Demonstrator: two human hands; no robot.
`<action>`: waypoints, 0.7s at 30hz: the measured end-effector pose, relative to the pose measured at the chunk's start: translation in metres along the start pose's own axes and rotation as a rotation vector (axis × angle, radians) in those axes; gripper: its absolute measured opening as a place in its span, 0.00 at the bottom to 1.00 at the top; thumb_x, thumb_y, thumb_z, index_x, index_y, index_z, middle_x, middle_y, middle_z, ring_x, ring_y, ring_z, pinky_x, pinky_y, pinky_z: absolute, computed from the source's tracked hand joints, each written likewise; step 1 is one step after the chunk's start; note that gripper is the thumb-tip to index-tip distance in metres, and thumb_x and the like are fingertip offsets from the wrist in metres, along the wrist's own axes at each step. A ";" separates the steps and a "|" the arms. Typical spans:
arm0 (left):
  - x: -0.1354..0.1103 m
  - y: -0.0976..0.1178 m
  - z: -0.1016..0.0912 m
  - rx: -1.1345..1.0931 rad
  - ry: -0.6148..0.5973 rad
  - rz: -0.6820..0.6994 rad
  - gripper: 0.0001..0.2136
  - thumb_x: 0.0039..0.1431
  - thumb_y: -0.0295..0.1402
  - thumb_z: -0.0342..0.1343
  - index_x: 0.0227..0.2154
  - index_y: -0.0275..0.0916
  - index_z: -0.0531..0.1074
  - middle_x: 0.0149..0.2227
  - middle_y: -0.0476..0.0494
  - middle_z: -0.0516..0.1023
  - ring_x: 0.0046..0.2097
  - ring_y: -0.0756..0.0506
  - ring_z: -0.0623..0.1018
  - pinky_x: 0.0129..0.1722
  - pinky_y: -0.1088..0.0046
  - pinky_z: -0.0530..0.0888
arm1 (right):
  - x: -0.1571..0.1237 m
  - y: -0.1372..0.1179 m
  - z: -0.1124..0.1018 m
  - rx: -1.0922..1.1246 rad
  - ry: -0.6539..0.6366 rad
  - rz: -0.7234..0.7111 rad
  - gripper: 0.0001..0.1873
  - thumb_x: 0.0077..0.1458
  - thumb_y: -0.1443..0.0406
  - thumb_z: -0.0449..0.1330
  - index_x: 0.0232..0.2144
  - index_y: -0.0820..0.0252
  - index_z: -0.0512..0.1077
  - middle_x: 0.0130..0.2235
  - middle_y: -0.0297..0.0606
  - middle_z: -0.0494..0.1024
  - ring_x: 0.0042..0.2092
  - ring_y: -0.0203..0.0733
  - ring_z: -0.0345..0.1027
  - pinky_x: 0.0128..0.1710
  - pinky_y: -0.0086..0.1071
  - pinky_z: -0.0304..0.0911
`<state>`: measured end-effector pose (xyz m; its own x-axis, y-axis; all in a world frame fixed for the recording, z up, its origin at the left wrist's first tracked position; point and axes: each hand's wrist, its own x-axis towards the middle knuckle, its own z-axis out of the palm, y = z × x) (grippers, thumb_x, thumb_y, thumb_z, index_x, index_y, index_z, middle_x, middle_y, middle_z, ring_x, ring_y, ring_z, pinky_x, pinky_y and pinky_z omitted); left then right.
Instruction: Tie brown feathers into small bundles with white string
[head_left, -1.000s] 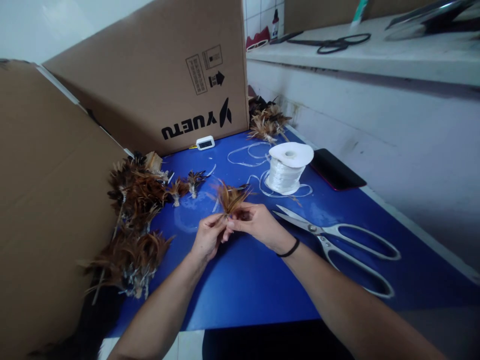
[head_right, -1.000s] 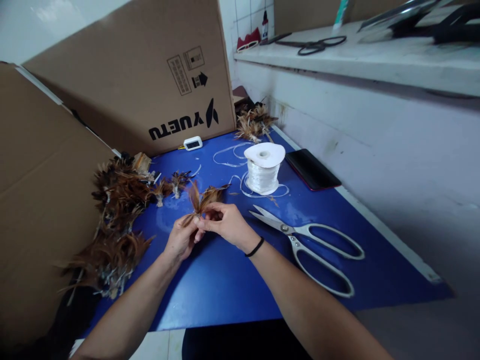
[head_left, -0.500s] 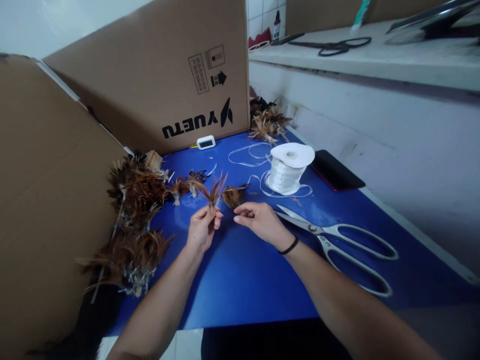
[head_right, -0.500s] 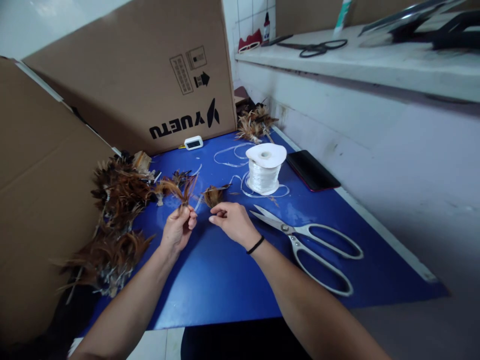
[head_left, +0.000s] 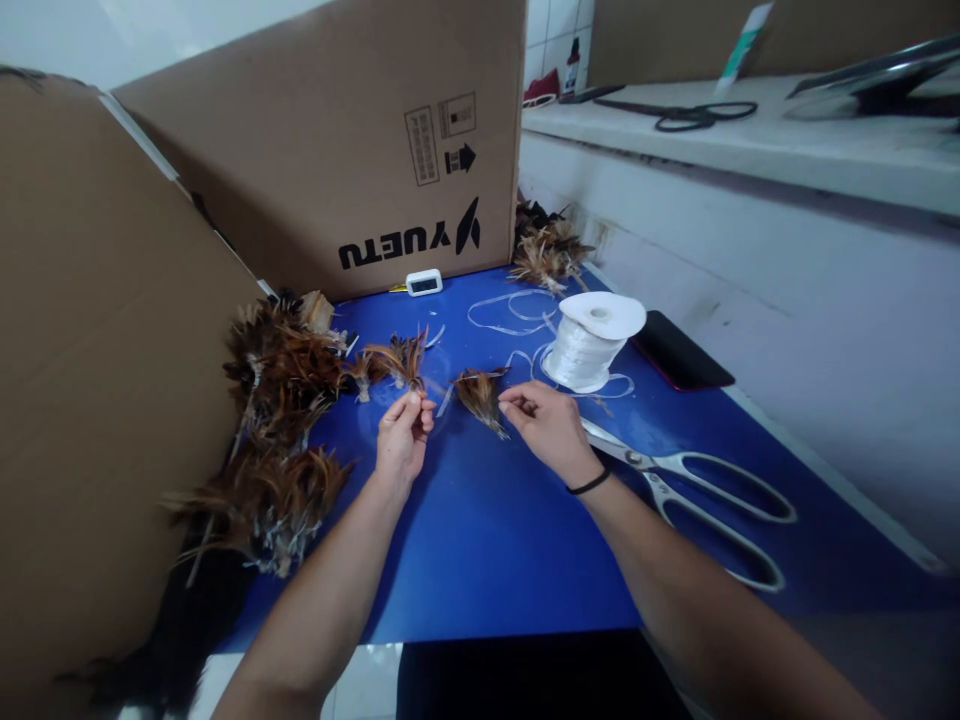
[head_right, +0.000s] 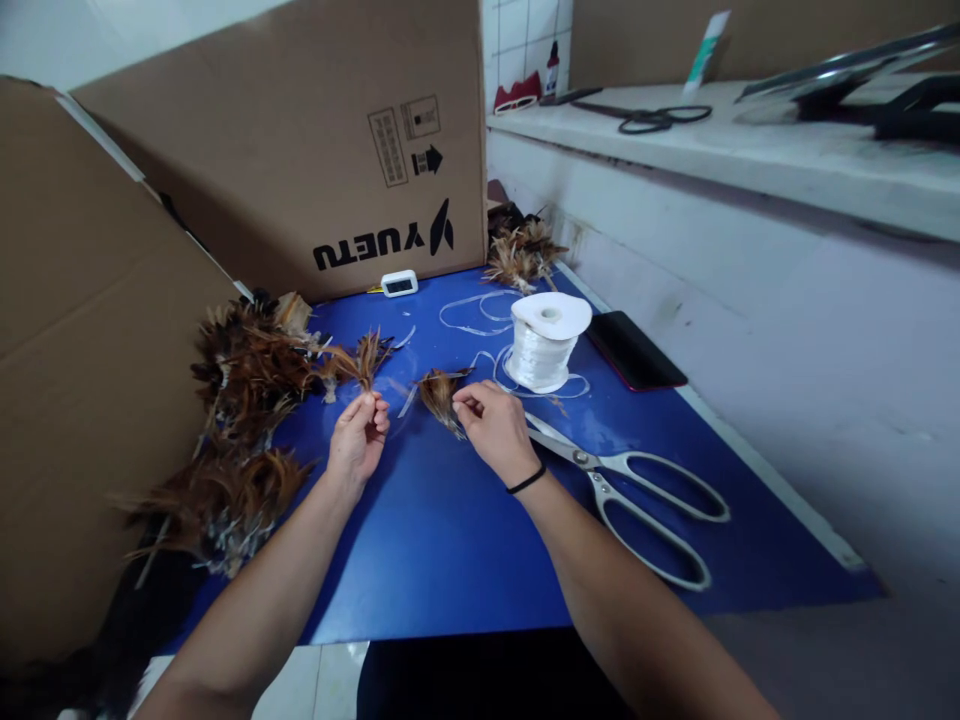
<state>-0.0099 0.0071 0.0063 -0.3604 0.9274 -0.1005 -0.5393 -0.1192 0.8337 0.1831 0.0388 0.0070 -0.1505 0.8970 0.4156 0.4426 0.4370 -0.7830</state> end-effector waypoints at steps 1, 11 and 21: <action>0.001 0.001 0.000 -0.007 0.009 0.005 0.09 0.43 0.31 0.65 0.27 0.33 0.74 0.22 0.47 0.74 0.21 0.57 0.67 0.20 0.82 0.62 | 0.000 -0.004 0.002 -0.030 -0.031 -0.039 0.05 0.49 0.70 0.57 0.28 0.59 0.74 0.28 0.34 0.72 0.28 0.35 0.65 0.31 0.29 0.62; 0.007 -0.003 -0.006 -0.045 0.013 0.027 0.09 0.43 0.31 0.65 0.27 0.32 0.75 0.22 0.46 0.74 0.20 0.57 0.67 0.19 0.82 0.62 | 0.038 -0.036 0.052 -0.646 -0.424 -0.234 0.10 0.55 0.69 0.52 0.33 0.63 0.74 0.39 0.47 0.74 0.44 0.48 0.64 0.44 0.38 0.57; 0.008 -0.004 -0.008 -0.031 0.010 0.015 0.09 0.43 0.32 0.64 0.28 0.32 0.75 0.22 0.46 0.74 0.20 0.57 0.67 0.20 0.83 0.62 | 0.057 -0.021 0.065 -0.443 -0.431 -0.076 0.06 0.48 0.75 0.55 0.27 0.66 0.72 0.36 0.53 0.75 0.42 0.49 0.66 0.43 0.39 0.57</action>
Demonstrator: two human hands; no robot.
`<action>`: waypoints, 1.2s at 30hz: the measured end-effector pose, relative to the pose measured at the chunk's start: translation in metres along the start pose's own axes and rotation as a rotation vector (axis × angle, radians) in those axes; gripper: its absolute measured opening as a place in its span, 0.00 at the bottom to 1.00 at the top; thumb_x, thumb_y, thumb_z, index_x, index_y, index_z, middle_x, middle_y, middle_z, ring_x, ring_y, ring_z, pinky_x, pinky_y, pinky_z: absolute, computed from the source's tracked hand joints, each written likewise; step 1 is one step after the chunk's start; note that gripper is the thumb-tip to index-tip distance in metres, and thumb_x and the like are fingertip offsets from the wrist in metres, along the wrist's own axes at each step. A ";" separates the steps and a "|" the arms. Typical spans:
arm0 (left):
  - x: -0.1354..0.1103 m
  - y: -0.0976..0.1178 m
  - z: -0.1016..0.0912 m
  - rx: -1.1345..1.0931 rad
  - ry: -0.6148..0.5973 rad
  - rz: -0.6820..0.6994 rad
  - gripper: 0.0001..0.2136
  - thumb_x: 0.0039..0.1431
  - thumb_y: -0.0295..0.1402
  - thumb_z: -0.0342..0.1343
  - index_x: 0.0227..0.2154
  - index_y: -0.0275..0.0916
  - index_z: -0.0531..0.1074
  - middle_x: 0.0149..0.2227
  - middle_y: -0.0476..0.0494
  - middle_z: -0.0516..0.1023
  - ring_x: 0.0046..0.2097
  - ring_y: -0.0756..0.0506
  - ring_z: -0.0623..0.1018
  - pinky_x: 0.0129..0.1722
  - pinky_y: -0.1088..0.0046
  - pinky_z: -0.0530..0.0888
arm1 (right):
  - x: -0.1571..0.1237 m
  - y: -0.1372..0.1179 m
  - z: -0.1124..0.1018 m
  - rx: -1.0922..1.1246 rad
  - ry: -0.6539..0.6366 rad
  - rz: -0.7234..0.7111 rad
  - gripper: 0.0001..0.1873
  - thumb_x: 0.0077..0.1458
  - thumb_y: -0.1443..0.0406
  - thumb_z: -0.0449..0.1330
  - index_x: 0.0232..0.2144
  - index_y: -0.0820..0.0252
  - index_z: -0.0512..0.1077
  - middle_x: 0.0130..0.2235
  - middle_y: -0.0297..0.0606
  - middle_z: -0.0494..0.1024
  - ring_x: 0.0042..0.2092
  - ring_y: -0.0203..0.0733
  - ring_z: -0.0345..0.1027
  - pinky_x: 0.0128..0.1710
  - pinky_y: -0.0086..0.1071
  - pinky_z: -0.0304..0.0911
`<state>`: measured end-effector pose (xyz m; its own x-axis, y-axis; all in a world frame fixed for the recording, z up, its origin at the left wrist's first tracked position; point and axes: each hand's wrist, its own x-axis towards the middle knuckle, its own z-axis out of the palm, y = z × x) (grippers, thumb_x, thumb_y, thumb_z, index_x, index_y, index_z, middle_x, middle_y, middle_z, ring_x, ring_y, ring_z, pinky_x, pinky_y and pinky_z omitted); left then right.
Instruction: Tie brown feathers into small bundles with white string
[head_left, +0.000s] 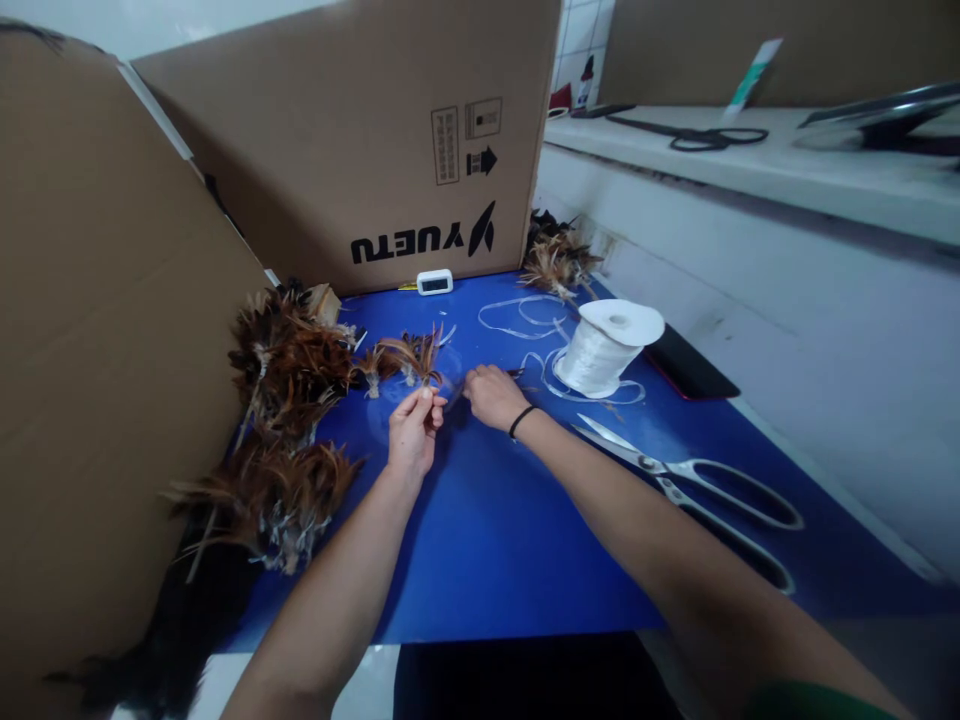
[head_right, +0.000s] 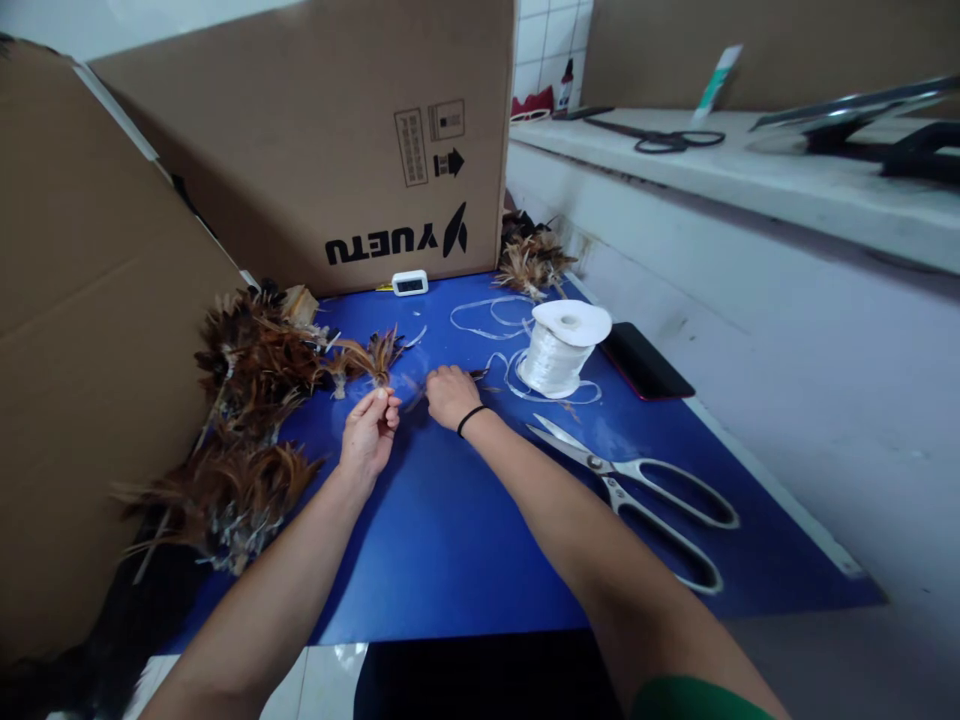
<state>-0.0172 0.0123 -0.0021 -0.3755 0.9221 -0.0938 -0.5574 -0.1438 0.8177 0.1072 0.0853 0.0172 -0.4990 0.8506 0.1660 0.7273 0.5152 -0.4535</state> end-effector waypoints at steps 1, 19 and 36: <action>0.000 0.000 0.000 0.000 -0.002 0.001 0.09 0.43 0.32 0.64 0.28 0.32 0.75 0.22 0.46 0.74 0.21 0.57 0.67 0.20 0.83 0.62 | 0.001 0.003 -0.001 0.063 0.003 0.010 0.06 0.48 0.74 0.55 0.25 0.64 0.71 0.33 0.49 0.75 0.40 0.46 0.67 0.42 0.37 0.58; -0.003 0.000 0.002 0.052 -0.052 -0.008 0.11 0.43 0.33 0.65 0.29 0.32 0.75 0.22 0.47 0.74 0.20 0.57 0.66 0.20 0.82 0.62 | -0.013 0.018 -0.030 1.091 0.111 0.294 0.05 0.48 0.67 0.58 0.24 0.61 0.63 0.20 0.29 0.69 0.21 0.29 0.63 0.20 0.24 0.57; -0.023 -0.001 0.013 -0.022 -0.233 -0.398 0.11 0.43 0.32 0.66 0.28 0.33 0.71 0.24 0.48 0.74 0.21 0.56 0.68 0.18 0.83 0.64 | -0.049 -0.010 -0.028 1.413 0.338 0.143 0.16 0.38 0.66 0.66 0.28 0.59 0.62 0.28 0.31 0.74 0.30 0.33 0.69 0.28 0.28 0.65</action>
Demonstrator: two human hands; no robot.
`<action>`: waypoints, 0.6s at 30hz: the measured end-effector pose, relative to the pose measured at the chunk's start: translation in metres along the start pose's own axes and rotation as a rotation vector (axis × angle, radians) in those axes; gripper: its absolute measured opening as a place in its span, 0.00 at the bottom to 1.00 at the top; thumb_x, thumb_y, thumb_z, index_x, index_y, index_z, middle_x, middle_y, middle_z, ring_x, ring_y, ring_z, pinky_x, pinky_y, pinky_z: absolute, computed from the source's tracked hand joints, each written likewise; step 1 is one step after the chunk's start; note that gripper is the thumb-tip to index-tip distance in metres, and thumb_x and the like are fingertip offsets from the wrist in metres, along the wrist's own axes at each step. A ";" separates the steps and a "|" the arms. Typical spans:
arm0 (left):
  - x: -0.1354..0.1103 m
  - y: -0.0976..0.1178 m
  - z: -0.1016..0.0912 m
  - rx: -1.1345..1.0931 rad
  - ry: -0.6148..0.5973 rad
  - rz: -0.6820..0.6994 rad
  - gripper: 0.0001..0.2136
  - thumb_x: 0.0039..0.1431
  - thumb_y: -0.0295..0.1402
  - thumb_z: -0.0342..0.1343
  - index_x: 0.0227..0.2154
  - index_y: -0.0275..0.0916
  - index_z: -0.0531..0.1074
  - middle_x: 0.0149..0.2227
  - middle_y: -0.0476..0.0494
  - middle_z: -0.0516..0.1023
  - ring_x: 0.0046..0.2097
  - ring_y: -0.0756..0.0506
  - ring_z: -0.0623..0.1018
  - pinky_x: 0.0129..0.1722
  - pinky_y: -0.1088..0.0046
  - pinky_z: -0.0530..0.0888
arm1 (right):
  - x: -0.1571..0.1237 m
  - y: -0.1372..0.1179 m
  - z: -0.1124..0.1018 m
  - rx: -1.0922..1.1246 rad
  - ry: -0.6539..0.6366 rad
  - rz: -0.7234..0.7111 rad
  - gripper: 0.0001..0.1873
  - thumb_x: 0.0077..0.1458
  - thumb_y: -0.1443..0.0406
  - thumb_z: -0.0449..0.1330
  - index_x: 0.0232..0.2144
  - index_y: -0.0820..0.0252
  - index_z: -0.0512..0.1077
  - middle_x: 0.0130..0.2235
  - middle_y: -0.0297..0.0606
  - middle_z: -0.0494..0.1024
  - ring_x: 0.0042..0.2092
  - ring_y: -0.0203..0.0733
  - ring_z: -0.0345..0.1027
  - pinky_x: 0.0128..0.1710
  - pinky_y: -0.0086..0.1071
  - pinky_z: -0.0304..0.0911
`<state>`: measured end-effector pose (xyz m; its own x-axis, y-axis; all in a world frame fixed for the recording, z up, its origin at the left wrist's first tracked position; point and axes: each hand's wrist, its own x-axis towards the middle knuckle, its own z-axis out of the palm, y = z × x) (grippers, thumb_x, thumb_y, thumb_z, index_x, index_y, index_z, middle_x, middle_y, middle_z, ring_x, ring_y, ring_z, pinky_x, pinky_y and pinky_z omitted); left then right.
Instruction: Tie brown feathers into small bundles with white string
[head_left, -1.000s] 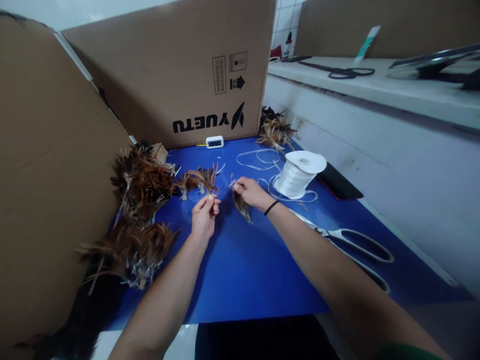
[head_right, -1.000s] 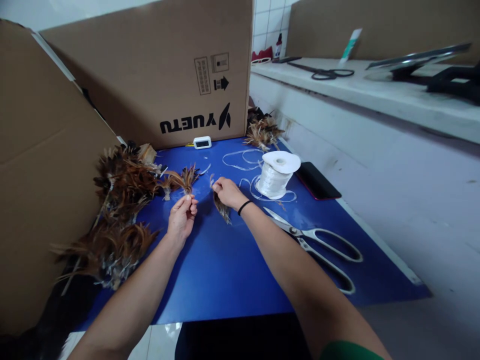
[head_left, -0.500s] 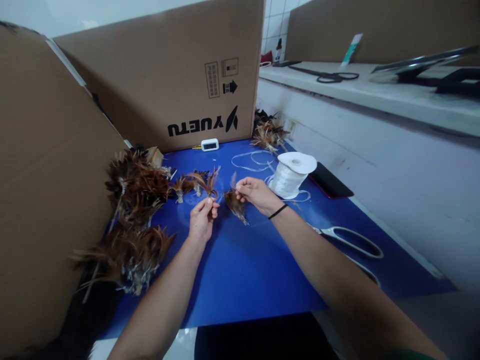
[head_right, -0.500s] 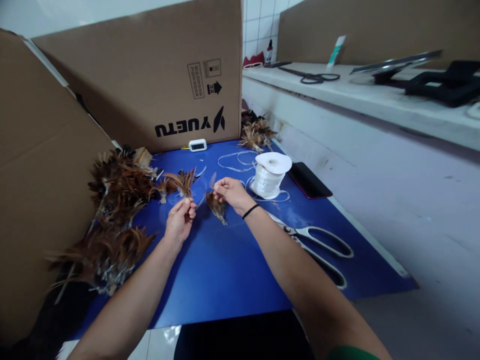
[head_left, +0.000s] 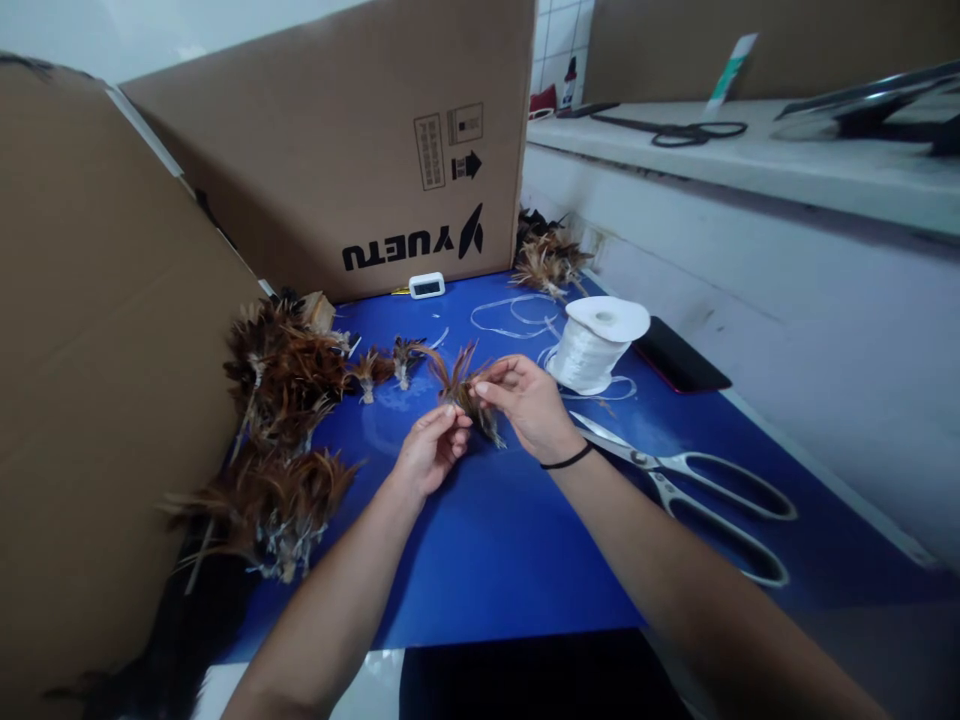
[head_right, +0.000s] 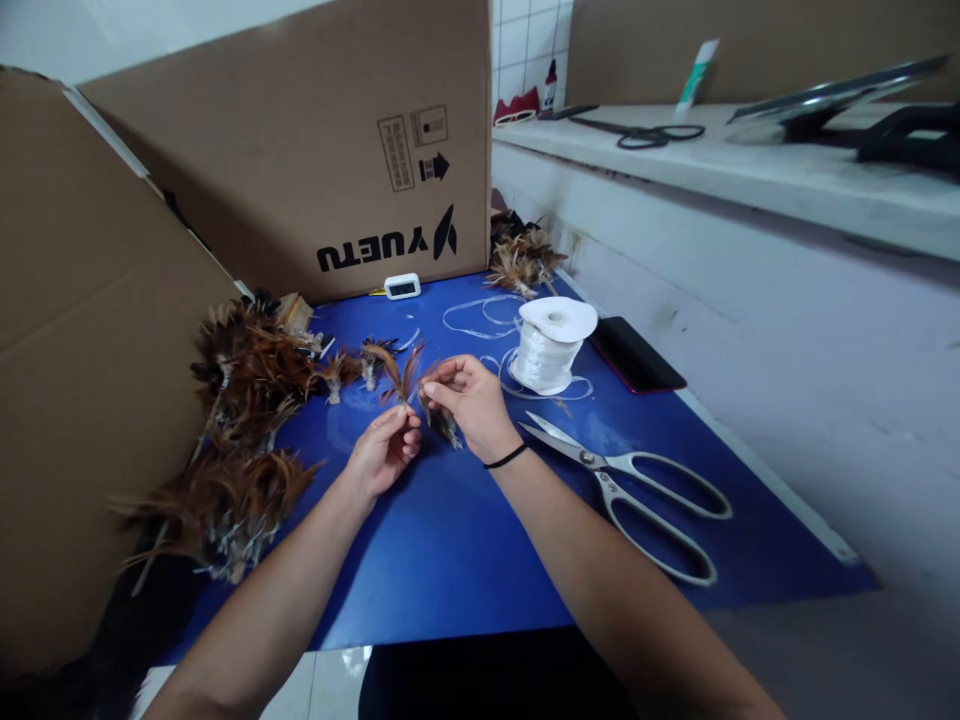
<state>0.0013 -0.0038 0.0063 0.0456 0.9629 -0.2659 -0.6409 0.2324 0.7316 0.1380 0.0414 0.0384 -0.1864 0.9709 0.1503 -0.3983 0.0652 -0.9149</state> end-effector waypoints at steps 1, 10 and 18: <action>0.000 0.000 0.000 0.003 0.003 -0.020 0.11 0.43 0.32 0.66 0.28 0.33 0.71 0.24 0.47 0.74 0.20 0.56 0.68 0.17 0.83 0.63 | 0.000 0.000 0.000 -0.009 0.017 -0.035 0.16 0.38 0.67 0.66 0.28 0.59 0.63 0.29 0.31 0.74 0.30 0.34 0.70 0.30 0.29 0.66; -0.003 -0.004 0.005 0.018 0.004 -0.100 0.09 0.46 0.31 0.64 0.27 0.33 0.71 0.23 0.46 0.75 0.19 0.57 0.67 0.16 0.85 0.64 | -0.003 0.001 -0.002 -0.170 0.109 -0.192 0.14 0.42 0.66 0.64 0.30 0.58 0.63 0.31 0.33 0.74 0.34 0.36 0.72 0.39 0.35 0.70; -0.005 -0.005 0.006 -0.029 -0.044 -0.136 0.05 0.48 0.28 0.62 0.27 0.31 0.72 0.23 0.45 0.74 0.19 0.58 0.68 0.17 0.86 0.66 | -0.009 -0.001 0.005 -0.206 0.173 -0.324 0.10 0.45 0.69 0.62 0.29 0.57 0.62 0.32 0.34 0.74 0.35 0.37 0.72 0.40 0.36 0.69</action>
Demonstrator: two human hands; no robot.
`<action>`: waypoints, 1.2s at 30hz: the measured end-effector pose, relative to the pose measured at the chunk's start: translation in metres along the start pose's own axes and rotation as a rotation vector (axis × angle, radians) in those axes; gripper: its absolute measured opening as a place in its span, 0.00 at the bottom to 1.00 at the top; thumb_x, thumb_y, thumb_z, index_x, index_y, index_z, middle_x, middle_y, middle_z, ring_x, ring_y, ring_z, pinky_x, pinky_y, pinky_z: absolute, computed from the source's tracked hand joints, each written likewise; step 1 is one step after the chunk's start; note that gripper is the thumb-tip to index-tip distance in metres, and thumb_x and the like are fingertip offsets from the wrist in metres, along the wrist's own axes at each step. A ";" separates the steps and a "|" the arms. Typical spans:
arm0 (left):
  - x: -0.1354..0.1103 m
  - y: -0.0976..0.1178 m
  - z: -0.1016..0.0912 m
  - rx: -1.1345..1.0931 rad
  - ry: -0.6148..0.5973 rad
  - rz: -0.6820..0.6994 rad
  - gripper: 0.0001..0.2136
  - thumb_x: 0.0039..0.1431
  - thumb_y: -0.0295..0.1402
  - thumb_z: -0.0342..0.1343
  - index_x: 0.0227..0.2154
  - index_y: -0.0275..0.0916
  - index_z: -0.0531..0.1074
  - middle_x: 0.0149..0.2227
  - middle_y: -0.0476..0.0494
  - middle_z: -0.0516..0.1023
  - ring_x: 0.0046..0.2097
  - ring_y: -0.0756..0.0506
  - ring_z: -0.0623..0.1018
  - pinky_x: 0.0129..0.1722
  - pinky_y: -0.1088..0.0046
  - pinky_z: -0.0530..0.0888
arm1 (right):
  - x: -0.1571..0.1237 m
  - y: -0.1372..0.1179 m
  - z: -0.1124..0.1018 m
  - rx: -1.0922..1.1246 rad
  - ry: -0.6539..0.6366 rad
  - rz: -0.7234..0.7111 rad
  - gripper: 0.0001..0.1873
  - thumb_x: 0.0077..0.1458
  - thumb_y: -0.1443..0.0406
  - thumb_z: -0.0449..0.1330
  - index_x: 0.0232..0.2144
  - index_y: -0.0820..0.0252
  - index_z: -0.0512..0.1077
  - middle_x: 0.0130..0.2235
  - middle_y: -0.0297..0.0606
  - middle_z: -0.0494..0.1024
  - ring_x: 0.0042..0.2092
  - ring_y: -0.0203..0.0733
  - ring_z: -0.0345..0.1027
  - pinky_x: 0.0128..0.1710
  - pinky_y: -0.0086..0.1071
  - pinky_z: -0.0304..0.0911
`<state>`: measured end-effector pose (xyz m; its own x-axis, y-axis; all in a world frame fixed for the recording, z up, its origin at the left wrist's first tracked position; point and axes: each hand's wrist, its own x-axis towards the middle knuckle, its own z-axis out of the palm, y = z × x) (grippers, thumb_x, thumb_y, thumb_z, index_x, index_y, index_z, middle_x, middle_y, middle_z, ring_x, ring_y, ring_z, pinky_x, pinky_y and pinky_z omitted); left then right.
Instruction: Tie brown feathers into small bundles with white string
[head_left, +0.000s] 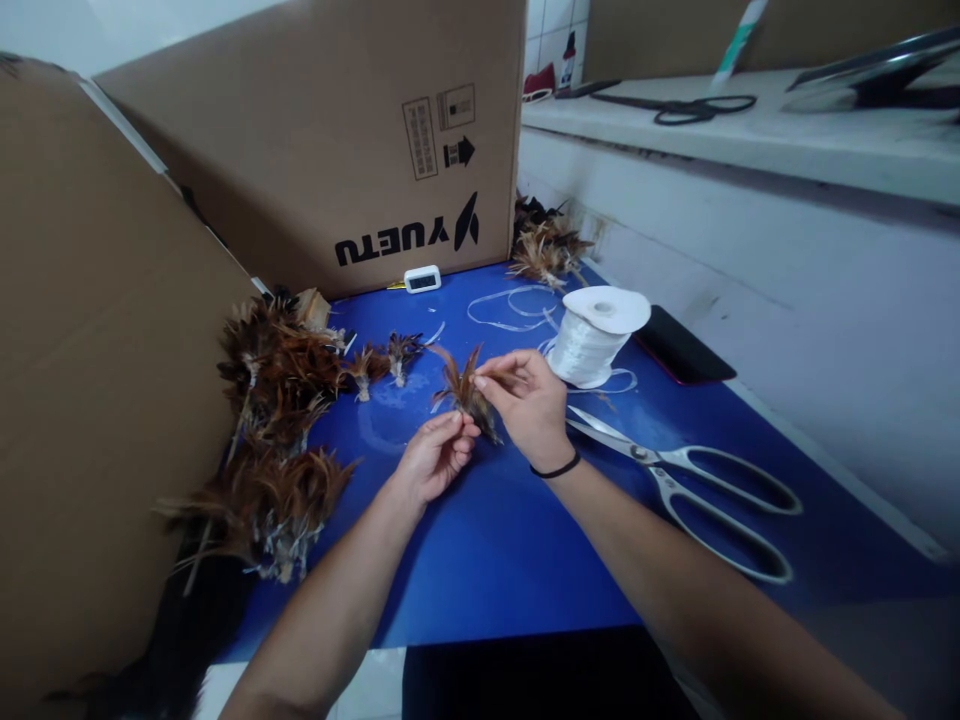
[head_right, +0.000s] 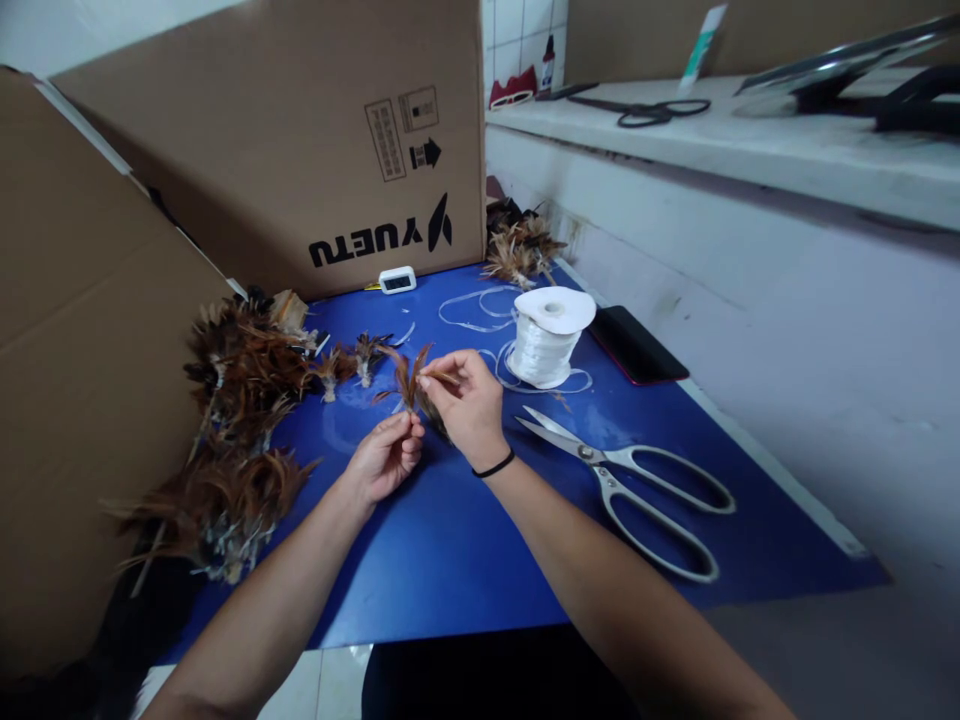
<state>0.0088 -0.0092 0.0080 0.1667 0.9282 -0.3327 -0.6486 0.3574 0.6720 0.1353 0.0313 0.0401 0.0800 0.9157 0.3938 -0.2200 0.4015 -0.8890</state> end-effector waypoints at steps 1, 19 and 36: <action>0.000 0.000 0.000 -0.005 -0.001 -0.001 0.05 0.49 0.28 0.61 0.27 0.31 0.72 0.22 0.45 0.74 0.19 0.58 0.68 0.17 0.86 0.66 | -0.001 0.000 0.000 -0.011 0.008 -0.008 0.10 0.46 0.69 0.62 0.29 0.57 0.62 0.32 0.34 0.74 0.35 0.37 0.72 0.40 0.36 0.69; -0.002 0.001 0.003 -0.044 -0.016 -0.040 0.04 0.54 0.26 0.57 0.27 0.30 0.73 0.22 0.45 0.75 0.18 0.58 0.69 0.17 0.87 0.69 | -0.006 0.002 0.003 0.020 0.025 -0.087 0.11 0.46 0.70 0.63 0.28 0.58 0.62 0.31 0.32 0.74 0.34 0.35 0.72 0.37 0.33 0.70; -0.003 0.003 0.002 -0.027 -0.001 -0.031 0.04 0.52 0.26 0.58 0.26 0.29 0.73 0.21 0.46 0.74 0.18 0.58 0.69 0.17 0.88 0.68 | -0.008 0.004 0.003 0.021 -0.032 -0.021 0.10 0.45 0.69 0.63 0.28 0.58 0.63 0.31 0.34 0.75 0.34 0.35 0.72 0.38 0.33 0.69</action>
<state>0.0078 -0.0106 0.0128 0.1882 0.9167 -0.3524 -0.6626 0.3834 0.6434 0.1311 0.0261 0.0338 0.0537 0.9059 0.4200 -0.2390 0.4201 -0.8755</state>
